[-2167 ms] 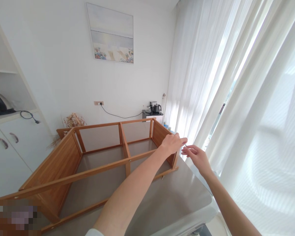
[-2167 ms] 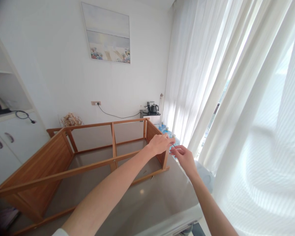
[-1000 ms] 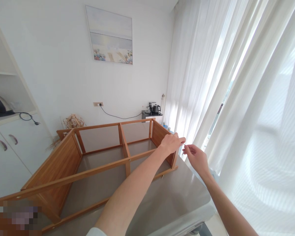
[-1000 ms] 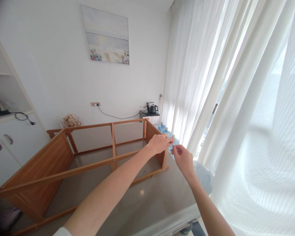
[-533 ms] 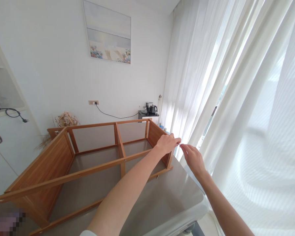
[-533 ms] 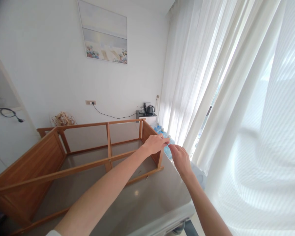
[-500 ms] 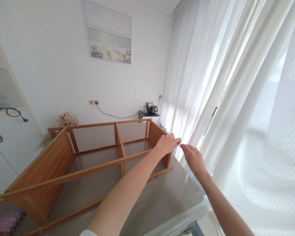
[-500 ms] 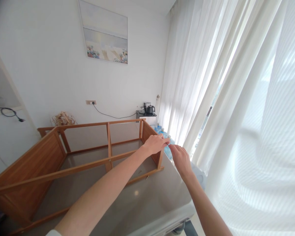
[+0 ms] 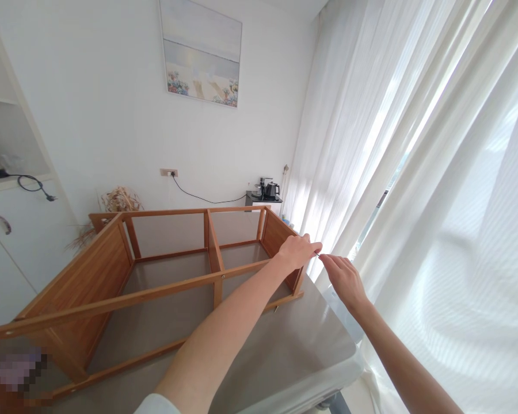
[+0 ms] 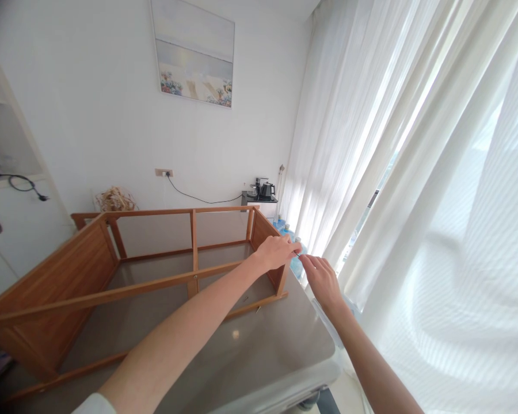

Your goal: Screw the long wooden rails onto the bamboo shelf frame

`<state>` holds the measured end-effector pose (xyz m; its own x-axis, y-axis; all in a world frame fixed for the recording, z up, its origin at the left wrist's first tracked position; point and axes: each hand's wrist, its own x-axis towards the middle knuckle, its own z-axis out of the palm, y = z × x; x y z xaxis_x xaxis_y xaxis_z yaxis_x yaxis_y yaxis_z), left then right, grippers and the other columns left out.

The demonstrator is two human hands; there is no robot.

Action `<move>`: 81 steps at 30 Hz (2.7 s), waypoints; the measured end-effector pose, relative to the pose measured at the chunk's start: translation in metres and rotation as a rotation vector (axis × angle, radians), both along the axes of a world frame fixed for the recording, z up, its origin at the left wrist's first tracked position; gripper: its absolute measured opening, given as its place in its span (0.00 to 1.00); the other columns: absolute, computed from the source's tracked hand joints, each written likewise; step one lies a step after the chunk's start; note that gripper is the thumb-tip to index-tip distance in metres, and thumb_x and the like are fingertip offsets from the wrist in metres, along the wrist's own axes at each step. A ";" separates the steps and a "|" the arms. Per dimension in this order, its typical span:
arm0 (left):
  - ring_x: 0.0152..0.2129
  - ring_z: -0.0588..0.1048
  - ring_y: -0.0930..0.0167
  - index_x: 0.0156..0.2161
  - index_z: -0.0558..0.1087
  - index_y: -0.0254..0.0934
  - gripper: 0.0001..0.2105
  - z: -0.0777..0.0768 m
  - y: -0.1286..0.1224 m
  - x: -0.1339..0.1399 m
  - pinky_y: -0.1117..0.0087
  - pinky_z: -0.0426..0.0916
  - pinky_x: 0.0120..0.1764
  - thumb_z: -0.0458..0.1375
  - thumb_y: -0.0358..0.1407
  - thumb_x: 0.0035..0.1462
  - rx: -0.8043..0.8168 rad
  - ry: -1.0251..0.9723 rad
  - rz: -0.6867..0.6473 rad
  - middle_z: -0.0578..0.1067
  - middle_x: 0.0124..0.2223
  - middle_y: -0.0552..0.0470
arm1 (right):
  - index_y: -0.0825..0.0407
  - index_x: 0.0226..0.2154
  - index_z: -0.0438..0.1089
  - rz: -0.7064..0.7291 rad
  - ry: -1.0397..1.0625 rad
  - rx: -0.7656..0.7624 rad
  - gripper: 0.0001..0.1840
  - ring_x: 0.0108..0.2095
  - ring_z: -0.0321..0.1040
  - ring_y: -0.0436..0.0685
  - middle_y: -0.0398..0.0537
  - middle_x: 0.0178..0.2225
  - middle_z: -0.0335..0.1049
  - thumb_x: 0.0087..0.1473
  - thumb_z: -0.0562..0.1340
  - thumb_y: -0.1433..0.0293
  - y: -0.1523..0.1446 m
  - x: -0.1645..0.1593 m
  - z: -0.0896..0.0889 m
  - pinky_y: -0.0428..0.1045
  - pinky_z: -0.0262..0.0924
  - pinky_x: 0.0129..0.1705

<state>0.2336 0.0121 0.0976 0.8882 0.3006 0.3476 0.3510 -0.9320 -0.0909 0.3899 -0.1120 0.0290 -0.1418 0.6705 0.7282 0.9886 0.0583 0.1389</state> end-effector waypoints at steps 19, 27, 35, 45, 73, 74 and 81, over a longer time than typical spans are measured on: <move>0.36 0.77 0.64 0.48 0.69 0.46 0.12 0.003 -0.001 0.001 0.65 0.70 0.35 0.45 0.41 0.69 0.011 0.016 0.008 0.71 0.44 0.47 | 0.55 0.54 0.64 0.020 -0.322 0.040 0.20 0.39 0.68 0.59 0.56 0.44 0.73 0.63 0.50 0.82 0.002 0.006 0.004 0.53 0.58 0.40; 0.37 0.77 0.63 0.49 0.69 0.45 0.11 0.005 -0.002 -0.001 0.65 0.69 0.35 0.45 0.41 0.69 0.023 0.031 0.007 0.71 0.45 0.46 | 0.57 0.49 0.68 0.003 -0.458 0.028 0.18 0.33 0.66 0.57 0.55 0.39 0.75 0.62 0.50 0.84 0.002 0.007 0.019 0.53 0.55 0.36; 0.38 0.77 0.64 0.49 0.68 0.46 0.11 0.006 -0.003 -0.001 0.65 0.70 0.37 0.46 0.41 0.69 0.007 0.053 0.014 0.70 0.46 0.46 | 0.50 0.39 0.75 -0.013 0.171 -0.086 0.16 0.31 0.69 0.56 0.48 0.33 0.77 0.67 0.52 0.65 0.002 -0.009 0.017 0.51 0.59 0.36; 0.38 0.77 0.63 0.49 0.69 0.45 0.11 0.002 -0.002 0.000 0.64 0.70 0.38 0.46 0.39 0.69 0.036 0.043 0.025 0.70 0.46 0.46 | 0.49 0.35 0.77 -0.006 1.121 -0.267 0.21 0.31 0.74 0.56 0.46 0.35 0.79 0.55 0.62 0.49 0.007 -0.023 0.026 0.49 0.62 0.34; 0.34 0.76 0.66 0.49 0.69 0.46 0.12 0.003 -0.001 0.000 0.65 0.69 0.37 0.44 0.41 0.69 -0.013 0.042 0.015 0.70 0.45 0.47 | 0.52 0.39 0.71 -0.127 0.037 -0.020 0.17 0.30 0.66 0.58 0.51 0.32 0.74 0.69 0.48 0.66 0.003 -0.013 0.003 0.52 0.56 0.36; 0.35 0.76 0.66 0.49 0.69 0.46 0.12 0.003 0.000 0.000 0.65 0.69 0.37 0.44 0.41 0.69 -0.012 0.041 0.010 0.70 0.45 0.47 | 0.52 0.39 0.71 -0.123 0.010 -0.016 0.16 0.30 0.65 0.57 0.51 0.32 0.74 0.68 0.49 0.67 0.002 -0.012 0.003 0.52 0.56 0.37; 0.33 0.76 0.65 0.48 0.69 0.46 0.12 0.001 0.000 0.000 0.64 0.70 0.35 0.46 0.41 0.69 0.010 0.025 0.004 0.70 0.45 0.47 | 0.53 0.42 0.69 -0.098 -0.106 -0.062 0.12 0.34 0.66 0.58 0.51 0.34 0.72 0.65 0.51 0.74 0.000 -0.007 0.010 0.52 0.55 0.39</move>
<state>0.2340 0.0121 0.0989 0.8954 0.3010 0.3280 0.3524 -0.9295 -0.1087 0.3827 -0.1117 0.0386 -0.1469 0.7283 0.6694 0.9700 -0.0264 0.2416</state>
